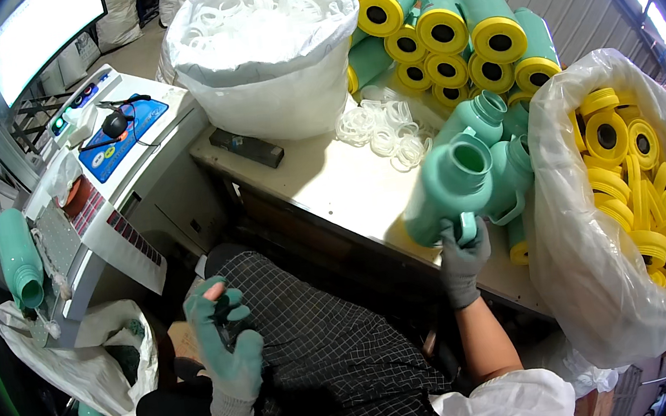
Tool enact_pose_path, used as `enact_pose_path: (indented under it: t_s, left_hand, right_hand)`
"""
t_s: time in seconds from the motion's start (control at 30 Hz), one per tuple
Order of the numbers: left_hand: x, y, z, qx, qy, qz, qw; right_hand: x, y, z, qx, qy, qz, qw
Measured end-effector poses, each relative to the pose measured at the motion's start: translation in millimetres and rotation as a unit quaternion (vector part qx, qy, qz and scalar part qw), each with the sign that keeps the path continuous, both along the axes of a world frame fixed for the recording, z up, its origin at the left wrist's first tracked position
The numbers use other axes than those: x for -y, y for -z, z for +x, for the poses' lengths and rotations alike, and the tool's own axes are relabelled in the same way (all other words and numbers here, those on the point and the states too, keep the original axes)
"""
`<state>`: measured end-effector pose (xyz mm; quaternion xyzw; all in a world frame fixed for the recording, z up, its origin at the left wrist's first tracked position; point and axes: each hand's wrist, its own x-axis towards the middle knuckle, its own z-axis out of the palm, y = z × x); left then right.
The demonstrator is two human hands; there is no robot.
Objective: The person assembles teal plastic containers by inserting a white circular insert into the opening and screwing on a yellow lid. The person handles the containers one at a time, picking them up from a pile, performing the assembly, and placing the finished units into a white sack.
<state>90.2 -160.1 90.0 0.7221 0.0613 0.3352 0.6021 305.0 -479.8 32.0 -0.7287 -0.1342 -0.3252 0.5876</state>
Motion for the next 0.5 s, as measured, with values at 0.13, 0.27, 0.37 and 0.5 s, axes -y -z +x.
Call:
enact_pose_path:
  t_s: [0.13, 0.27, 0.37, 0.5]
  left_hand:
    - [-6, 48, -15, -0.115, -0.017, -0.211, 0.971]
    - [10, 67, -16, -0.107, 0.084, -0.264, 0.955]
    - [18, 67, -12, -0.077, 0.012, -0.099, 0.992]
    - [16, 79, -32, -0.141, -0.035, -0.076, 0.987]
  right_hand:
    - [13, 10, 51, -0.023, 0.069, 0.01, 0.997]
    - [77, 64, 107, -0.007, 0.187, -0.132, 0.973]
    - [62, 31, 52, -0.174, 0.069, -0.007, 0.982]
    - [46, 69, 44, -0.126, -0.091, -0.099, 0.983]
